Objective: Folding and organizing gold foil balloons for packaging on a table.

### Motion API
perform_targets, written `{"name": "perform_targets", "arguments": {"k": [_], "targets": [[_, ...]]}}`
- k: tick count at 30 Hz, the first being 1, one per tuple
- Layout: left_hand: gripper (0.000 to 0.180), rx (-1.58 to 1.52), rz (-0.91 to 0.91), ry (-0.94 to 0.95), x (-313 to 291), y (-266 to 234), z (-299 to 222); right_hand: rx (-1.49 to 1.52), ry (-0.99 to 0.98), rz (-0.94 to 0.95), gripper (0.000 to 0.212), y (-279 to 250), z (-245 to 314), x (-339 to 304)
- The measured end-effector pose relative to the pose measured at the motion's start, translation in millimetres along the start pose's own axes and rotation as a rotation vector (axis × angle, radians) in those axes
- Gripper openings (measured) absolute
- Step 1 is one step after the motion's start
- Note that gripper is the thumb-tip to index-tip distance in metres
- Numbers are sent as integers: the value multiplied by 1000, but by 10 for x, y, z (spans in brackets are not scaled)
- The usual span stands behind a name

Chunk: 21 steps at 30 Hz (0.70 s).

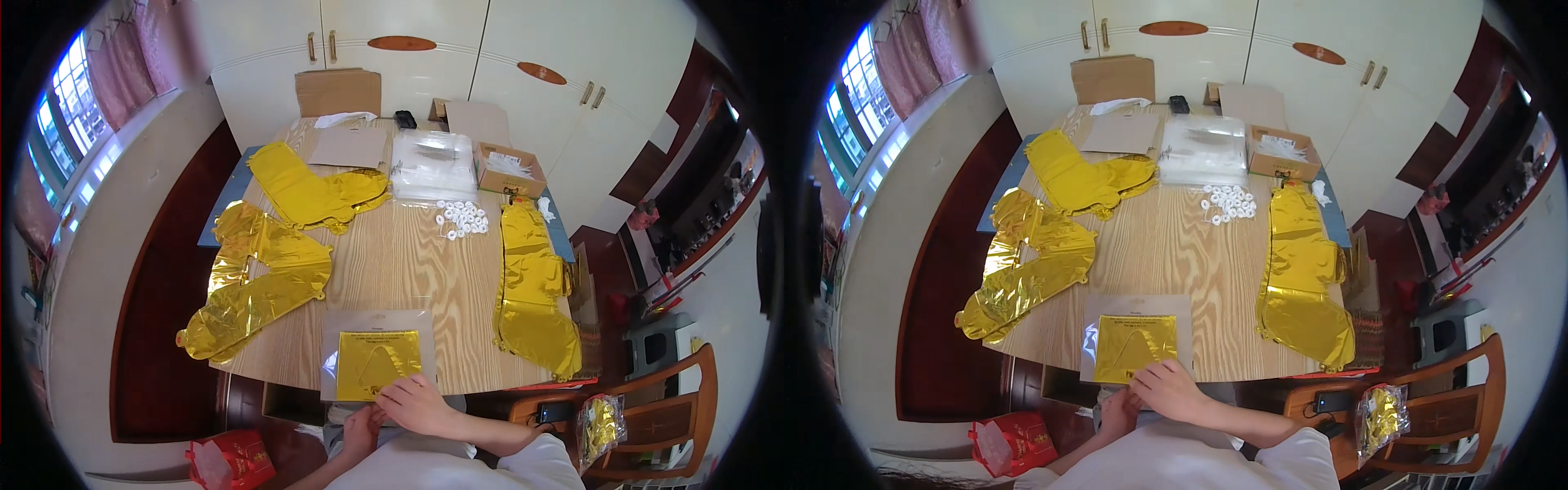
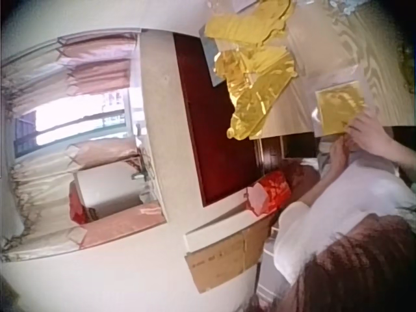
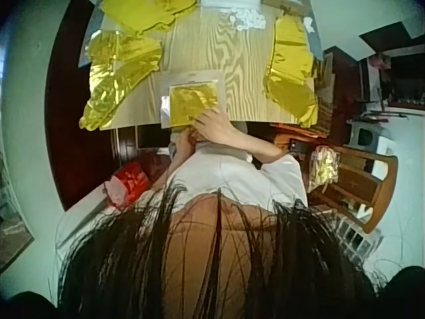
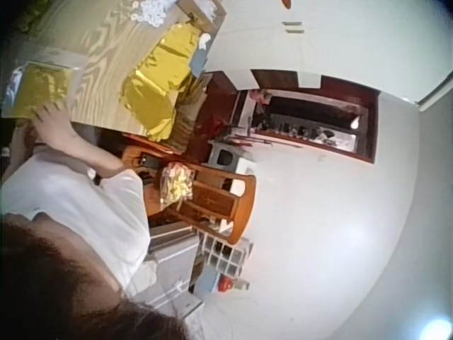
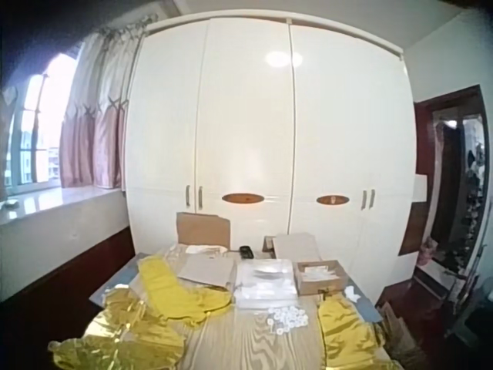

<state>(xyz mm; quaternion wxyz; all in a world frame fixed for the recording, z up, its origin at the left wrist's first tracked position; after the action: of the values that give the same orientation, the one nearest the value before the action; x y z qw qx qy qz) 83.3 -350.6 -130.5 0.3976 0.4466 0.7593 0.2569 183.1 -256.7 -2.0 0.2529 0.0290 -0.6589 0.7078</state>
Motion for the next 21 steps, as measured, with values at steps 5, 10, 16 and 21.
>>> {"name": "perform_targets", "arguments": {"k": [5, 10, 16, 21], "targets": [[31, 118, 85, -14, 39, -65, 44, -55, 16, -111, 24, -5, -26, -3], [31, 225, 108, 6, 30, -14, 42, -112, 49, -164, 26, -19, -52, 3], [30, 301, 101, -3, 28, 1, 21, -111, 71, -179, 23, 32, -87, 22], [31, 351, 102, 0, 20, 50, -6, -100, 96, -159, 24, 45, -104, 23]]}}
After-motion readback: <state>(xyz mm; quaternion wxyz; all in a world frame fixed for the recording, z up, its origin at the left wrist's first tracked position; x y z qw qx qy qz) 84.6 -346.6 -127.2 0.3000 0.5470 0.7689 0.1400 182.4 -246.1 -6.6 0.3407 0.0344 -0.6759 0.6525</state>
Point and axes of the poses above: each hand's wrist, its own x-axis towards the middle knuckle, its own y-axis out of the palm, z = x × y, the point moved 5 cm from there along x, towards the middle knuckle, and after that the axes turned 6 degrees about -x, right-handed, at the moved point
